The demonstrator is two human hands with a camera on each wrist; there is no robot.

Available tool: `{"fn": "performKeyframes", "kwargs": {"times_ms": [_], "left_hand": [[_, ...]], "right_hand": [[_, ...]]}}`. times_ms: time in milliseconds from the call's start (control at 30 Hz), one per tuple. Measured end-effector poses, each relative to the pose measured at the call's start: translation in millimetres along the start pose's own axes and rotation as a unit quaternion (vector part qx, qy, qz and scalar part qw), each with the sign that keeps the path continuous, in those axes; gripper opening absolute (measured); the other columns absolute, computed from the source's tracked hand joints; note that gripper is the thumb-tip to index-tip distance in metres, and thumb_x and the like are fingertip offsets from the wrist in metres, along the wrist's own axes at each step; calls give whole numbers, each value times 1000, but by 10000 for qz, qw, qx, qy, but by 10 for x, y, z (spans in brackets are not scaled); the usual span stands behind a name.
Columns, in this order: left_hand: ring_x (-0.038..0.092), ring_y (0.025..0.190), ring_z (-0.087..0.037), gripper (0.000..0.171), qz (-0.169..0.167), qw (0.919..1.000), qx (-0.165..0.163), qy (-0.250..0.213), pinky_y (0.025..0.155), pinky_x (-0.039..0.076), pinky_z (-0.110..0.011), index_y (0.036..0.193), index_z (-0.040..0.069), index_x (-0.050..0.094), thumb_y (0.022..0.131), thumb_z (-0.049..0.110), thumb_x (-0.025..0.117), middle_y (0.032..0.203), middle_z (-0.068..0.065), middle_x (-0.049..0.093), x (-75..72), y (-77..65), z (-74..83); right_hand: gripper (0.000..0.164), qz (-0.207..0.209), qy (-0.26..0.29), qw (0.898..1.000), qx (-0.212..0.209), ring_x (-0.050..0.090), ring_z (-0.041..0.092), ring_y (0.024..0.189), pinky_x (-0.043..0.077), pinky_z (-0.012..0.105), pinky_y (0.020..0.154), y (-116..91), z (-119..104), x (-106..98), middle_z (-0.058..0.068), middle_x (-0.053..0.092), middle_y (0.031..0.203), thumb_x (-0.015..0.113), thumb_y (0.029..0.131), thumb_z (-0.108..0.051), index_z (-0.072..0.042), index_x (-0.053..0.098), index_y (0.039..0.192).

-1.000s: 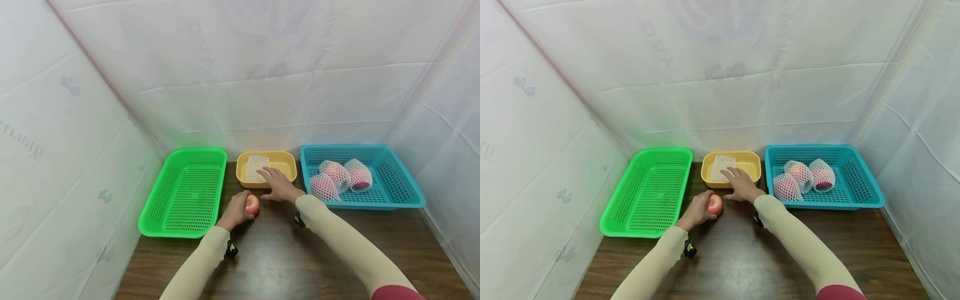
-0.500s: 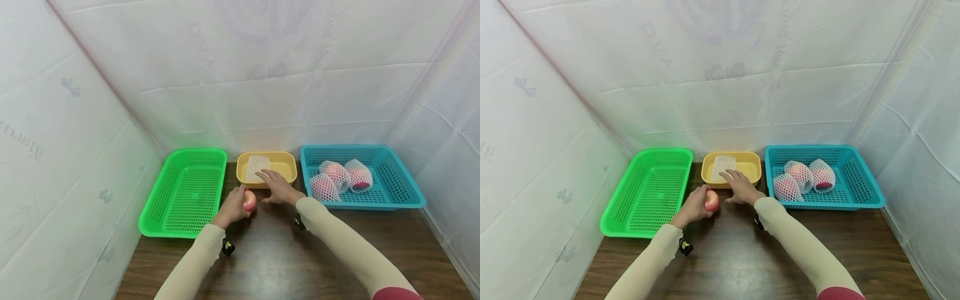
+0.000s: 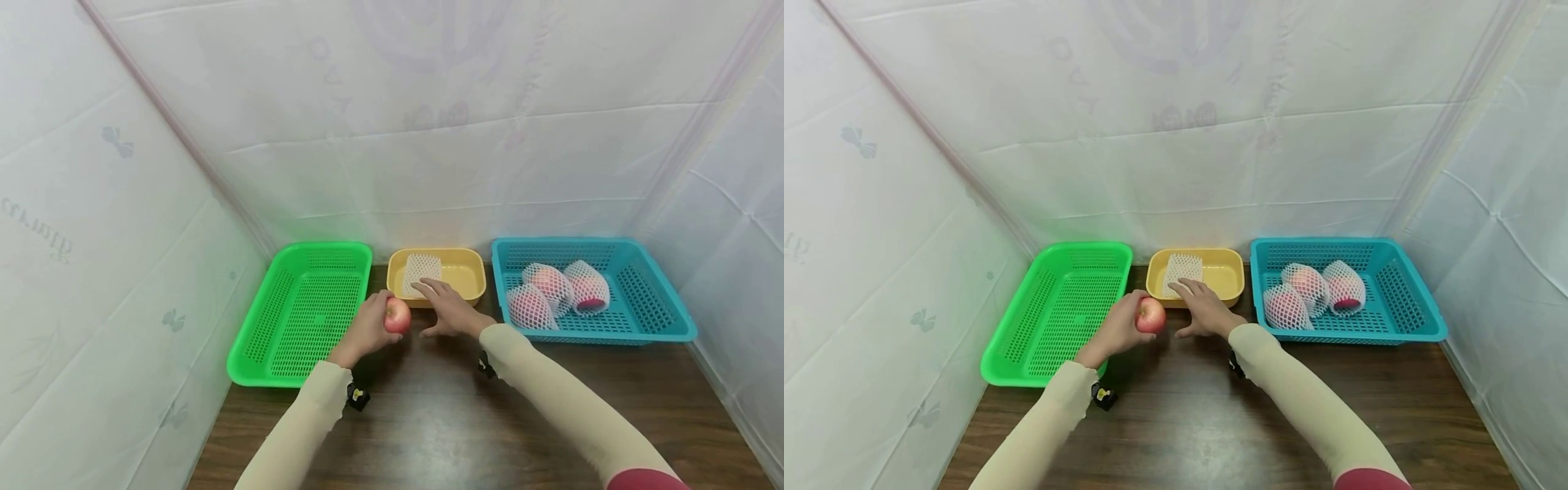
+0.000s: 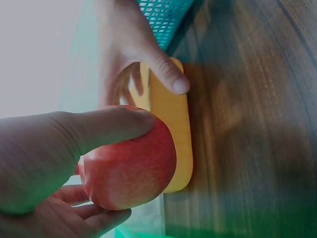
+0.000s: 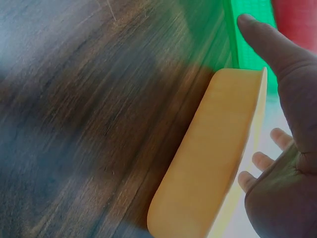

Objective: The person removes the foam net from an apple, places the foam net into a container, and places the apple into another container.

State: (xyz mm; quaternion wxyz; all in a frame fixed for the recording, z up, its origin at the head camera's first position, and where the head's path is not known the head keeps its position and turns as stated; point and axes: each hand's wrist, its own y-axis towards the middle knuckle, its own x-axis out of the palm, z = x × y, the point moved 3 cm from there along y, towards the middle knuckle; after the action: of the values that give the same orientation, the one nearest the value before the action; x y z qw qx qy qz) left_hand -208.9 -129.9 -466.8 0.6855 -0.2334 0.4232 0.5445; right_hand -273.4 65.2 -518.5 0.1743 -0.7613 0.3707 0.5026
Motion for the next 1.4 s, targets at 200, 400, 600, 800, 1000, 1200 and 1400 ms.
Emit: {"fn": "performKeyframes", "kwargs": {"times_ms": [200,400,600,800,1000,1200,1400], "left_hand": [[60,108,-34,77,96,9999,-49,-106,94,53,-49,131,0,54,68,14,96,121,-18,62,-84,-2,-72],[60,114,-35,81,183,9994,-194,-222,98,52,-50,136,-2,52,70,16,95,126,-19,63,-217,-21,-108],[59,119,-37,84,321,9989,-306,-178,100,50,-53,140,-3,51,72,21,95,132,-20,61,-344,-53,-167],[60,118,-37,84,530,9979,-349,-148,98,52,-53,140,-3,51,73,23,94,133,-20,61,-447,-86,-247],[61,114,-36,82,760,9961,-360,-272,96,52,-53,139,-2,52,73,24,94,129,-19,63,-555,-136,-330],[61,111,-34,79,938,9942,-475,-215,93,54,-51,136,1,54,73,27,94,125,-16,64,-650,-174,-415],[61,113,-35,78,1088,9918,-575,-354,93,53,-52,136,0,54,74,25,94,126,-17,63,-753,-225,-453]], "right_hand": [[113,-68,103,9999,-59,29,39,149,28,59,119,24,-52,16,20,29,164,92,73,-47,-11,31,161],[115,-120,164,9997,-116,27,38,150,27,59,119,58,-119,45,20,27,165,91,73,-50,-12,28,162],[113,-136,307,9993,-185,25,36,151,26,59,120,95,-195,72,18,27,165,90,74,-50,-15,27,162],[115,-115,292,9992,-235,24,32,152,28,55,120,152,-257,125,12,24,166,87,75,-56,-19,24,163],[115,-63,419,9984,-366,26,31,151,33,54,118,221,-359,163,11,24,166,84,77,-60,-21,22,164],[113,-12,525,9974,-483,26,30,151,34,50,118,282,-469,195,12,24,166,82,78,-63,-20,22,164],[114,-41,496,9972,-556,21,27,154,29,47,121,348,-562,248,8,16,170,79,80,-65,-19,19,165]]}}
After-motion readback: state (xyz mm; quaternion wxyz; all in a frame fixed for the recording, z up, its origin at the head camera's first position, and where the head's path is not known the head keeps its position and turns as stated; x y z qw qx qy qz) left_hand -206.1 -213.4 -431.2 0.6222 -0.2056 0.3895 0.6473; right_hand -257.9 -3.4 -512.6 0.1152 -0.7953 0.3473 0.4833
